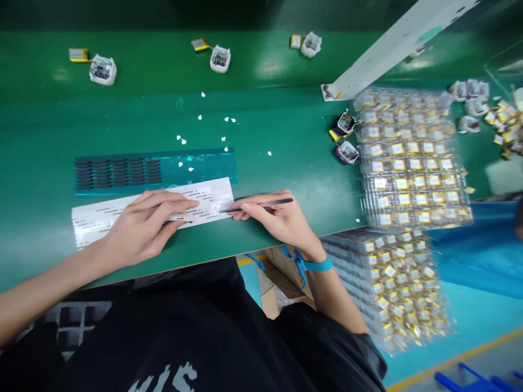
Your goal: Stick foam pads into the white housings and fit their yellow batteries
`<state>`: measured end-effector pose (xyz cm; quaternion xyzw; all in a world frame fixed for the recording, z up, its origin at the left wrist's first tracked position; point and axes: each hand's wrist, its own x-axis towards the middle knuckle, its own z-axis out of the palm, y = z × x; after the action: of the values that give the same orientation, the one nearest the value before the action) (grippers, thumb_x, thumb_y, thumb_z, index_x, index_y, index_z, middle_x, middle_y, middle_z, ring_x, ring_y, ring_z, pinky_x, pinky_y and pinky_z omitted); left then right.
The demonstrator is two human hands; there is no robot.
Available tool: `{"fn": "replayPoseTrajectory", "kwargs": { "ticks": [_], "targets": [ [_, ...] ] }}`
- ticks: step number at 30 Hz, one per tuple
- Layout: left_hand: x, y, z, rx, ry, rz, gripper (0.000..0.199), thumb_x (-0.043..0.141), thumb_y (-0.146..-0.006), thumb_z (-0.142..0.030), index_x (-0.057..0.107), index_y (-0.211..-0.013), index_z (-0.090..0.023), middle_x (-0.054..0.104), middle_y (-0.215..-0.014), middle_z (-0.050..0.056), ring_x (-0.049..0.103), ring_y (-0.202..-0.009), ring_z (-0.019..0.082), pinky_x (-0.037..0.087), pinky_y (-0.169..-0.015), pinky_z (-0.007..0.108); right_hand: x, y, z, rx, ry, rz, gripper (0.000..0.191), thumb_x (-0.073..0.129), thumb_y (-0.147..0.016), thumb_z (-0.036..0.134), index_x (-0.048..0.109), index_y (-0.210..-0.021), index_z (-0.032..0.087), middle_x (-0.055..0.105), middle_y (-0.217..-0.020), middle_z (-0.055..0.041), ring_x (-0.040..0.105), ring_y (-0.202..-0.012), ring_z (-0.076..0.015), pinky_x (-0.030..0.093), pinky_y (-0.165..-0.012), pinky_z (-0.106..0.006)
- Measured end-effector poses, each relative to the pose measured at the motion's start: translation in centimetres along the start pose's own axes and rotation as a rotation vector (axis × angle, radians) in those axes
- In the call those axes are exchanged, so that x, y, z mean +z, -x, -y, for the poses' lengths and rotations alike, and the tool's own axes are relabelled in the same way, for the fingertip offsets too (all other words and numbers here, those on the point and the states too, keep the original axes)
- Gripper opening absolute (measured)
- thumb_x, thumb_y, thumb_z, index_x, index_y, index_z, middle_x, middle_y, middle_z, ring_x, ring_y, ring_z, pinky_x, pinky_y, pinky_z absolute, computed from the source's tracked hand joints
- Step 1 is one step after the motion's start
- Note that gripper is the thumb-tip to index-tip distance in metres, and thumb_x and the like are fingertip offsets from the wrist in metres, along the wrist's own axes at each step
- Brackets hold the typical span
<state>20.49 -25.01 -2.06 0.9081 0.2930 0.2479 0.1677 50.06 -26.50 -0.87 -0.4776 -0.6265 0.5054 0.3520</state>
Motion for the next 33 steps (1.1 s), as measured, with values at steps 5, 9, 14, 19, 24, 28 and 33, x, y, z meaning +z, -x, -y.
{"fn": "replayPoseTrajectory", "kwargs": {
  "ticks": [5,9,14,19,24,28,33],
  "targets": [
    [0.1,-0.1,0.1,0.034,-0.03,-0.014,0.022,0.053,-0.103,-0.01,0.064,-0.122,-0.009,0.079,-0.117,0.015,0.075,-0.112,0.028,0.06,-0.094,0.041,-1.1,-0.3,-0.5,0.02,-0.111,0.095,0.023,0.074,-0.101,0.044,0.086,-0.105,0.025,0.083,-0.088,-0.0047,0.082,-0.076,-0.0198,0.069,-0.071,-0.027],
    [0.1,-0.1,-0.1,0.034,-0.029,-0.025,0.021,0.051,-0.105,-0.012,0.066,-0.119,-0.009,0.079,-0.114,0.016,0.076,-0.11,0.029,0.061,-0.093,0.042,-0.7,-0.4,0.3,-0.009,-0.315,-0.058,0.027,0.078,-0.098,0.05,0.086,-0.095,0.024,0.082,-0.082,-0.0059,0.08,-0.067,-0.0198,0.068,-0.06,-0.026],
    [-1.9,-0.3,-1.4,-0.117,0.227,-0.163,0.013,0.063,-0.101,-0.014,0.071,-0.111,-0.014,0.083,-0.105,0.009,0.079,-0.092,0.021,0.062,-0.092,0.034,3.2,-0.6,3.5,-0.203,-0.254,-0.28,0.016,0.075,-0.101,0.038,0.085,-0.1,0.025,0.082,-0.083,-0.0036,0.081,-0.07,-0.0208,0.07,-0.063,-0.03],
    [-4.1,-0.7,-1.5,-0.492,0.766,-0.113,0.019,0.072,-0.096,-0.014,0.076,-0.114,-0.018,0.083,-0.091,0.0,0.079,-0.07,0.014,0.063,-0.067,0.02,7.1,-2.3,4.8,-0.274,-0.257,-0.253,0.017,0.068,-0.106,0.03,0.083,-0.1,0.024,0.082,-0.084,-0.0019,0.08,-0.07,-0.0183,0.069,-0.063,-0.028],
    [-3.9,-0.5,-0.9,-0.55,1.107,-0.03,0.041,0.079,-0.088,-0.01,0.073,-0.128,-0.016,0.084,-0.101,0.005,0.082,-0.081,0.019,0.068,-0.079,0.028,8.4,-3.4,4.8,-0.273,-0.237,-0.2,0.022,0.067,-0.107,0.035,0.081,-0.093,0.025,0.08,-0.078,-0.0005,0.077,-0.061,-0.016,0.067,-0.055,-0.025],
    [-3.6,-0.3,-1.1,-0.573,1.163,-0.058,0.041,0.077,-0.091,-0.01,0.072,-0.131,-0.014,0.084,-0.1,0.006,0.083,-0.084,0.021,0.07,-0.084,0.032,8.6,-3.3,4.9,-0.282,-0.216,-0.24,0.022,0.067,-0.107,0.033,0.08,-0.092,0.025,0.08,-0.077,-0.0003,0.077,-0.06,-0.0163,0.067,-0.055,-0.025],
    [-3.5,-0.3,-1.4,-0.603,1.221,-0.051,0.042,0.077,-0.092,-0.013,0.071,-0.134,-0.015,0.084,-0.107,0.008,0.083,-0.092,0.024,0.07,-0.092,0.037,8.6,-3.1,4.8,-0.293,-0.164,-0.266,0.022,0.066,-0.106,0.029,0.081,-0.091,0.023,0.081,-0.081,-0.0018,0.077,-0.06,-0.0167,0.066,-0.054,-0.026]
  ]
}}
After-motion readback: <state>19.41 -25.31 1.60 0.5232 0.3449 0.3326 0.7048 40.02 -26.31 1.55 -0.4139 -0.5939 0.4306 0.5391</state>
